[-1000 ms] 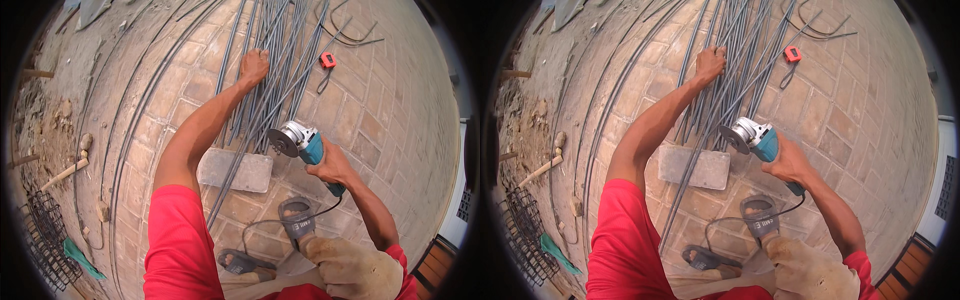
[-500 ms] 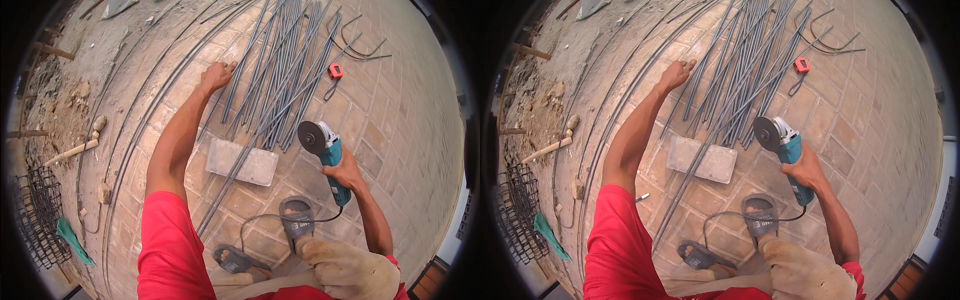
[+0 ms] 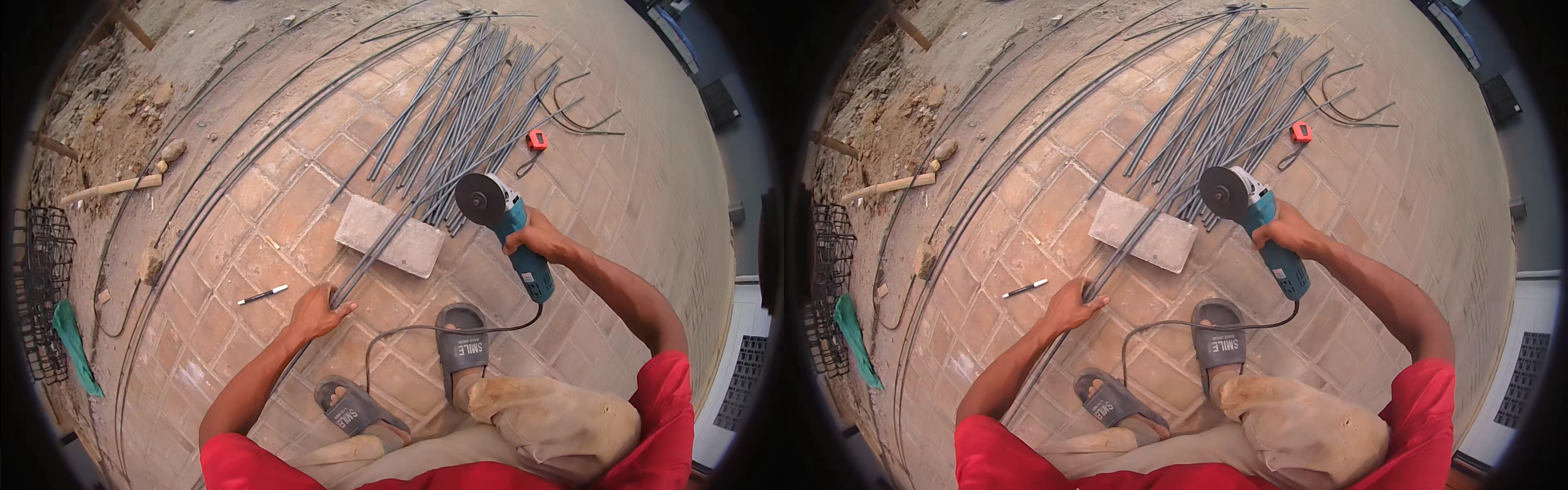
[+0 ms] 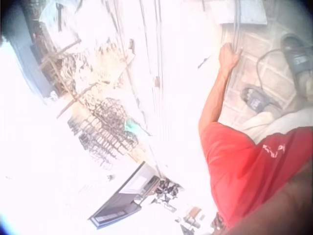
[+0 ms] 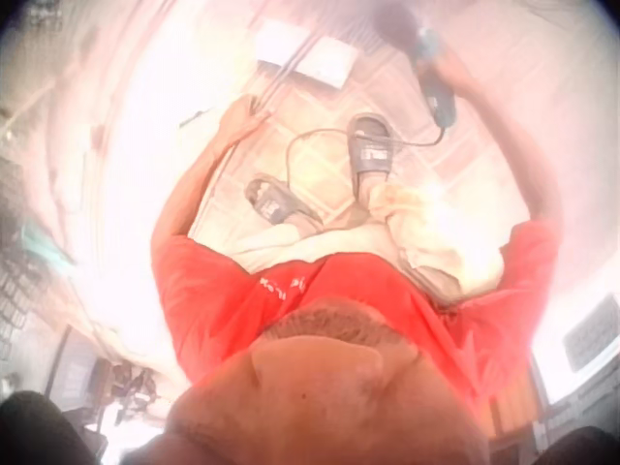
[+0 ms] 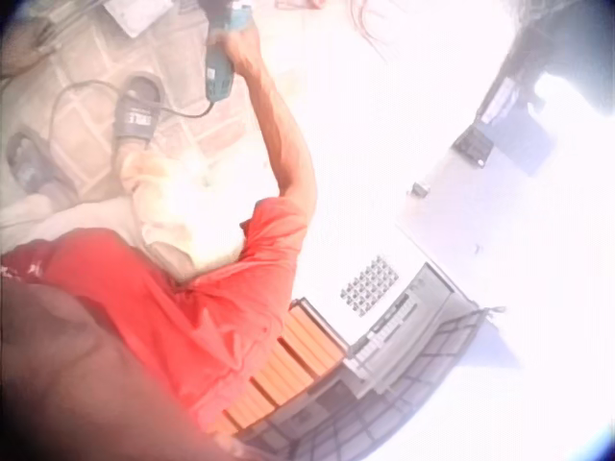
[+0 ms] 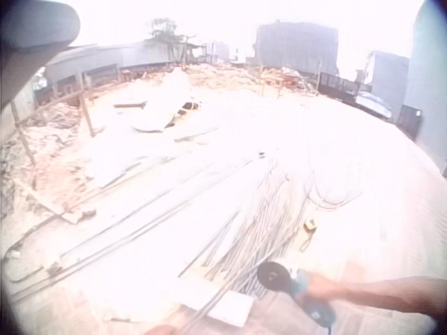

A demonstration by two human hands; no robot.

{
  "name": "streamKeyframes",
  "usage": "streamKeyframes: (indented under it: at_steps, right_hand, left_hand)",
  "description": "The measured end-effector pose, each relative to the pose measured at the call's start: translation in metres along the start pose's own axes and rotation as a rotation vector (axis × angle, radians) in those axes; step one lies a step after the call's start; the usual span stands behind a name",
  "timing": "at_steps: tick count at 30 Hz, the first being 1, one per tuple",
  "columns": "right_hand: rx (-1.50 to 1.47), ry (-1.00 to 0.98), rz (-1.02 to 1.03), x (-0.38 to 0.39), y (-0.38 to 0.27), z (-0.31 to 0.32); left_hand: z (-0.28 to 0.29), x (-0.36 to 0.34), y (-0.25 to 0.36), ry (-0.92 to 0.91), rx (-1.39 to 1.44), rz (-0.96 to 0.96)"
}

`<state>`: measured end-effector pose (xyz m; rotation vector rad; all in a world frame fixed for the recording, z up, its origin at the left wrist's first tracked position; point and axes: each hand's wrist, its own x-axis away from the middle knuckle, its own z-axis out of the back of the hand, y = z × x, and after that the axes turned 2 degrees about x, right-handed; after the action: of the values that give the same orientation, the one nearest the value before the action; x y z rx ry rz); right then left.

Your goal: The person uses an angle grinder to cut through several thin metal rods placed on a brick on a paved patio.

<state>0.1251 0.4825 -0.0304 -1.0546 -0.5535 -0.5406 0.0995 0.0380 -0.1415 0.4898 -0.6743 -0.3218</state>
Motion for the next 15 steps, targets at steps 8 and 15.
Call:
streamKeyframes:
  at_steps: [8, 15]
  right_hand:
    - [0.133, 0.004, 0.046, -0.027, -0.018, -0.047]
    - [0.207, 0.053, 0.076, -0.035, -0.014, -0.05]
  left_hand:
    - [-0.035, -0.008, 0.0, 0.229, 0.07, 0.081]
    - [-0.04, -0.009, -0.001, 0.273, 0.025, 0.046]
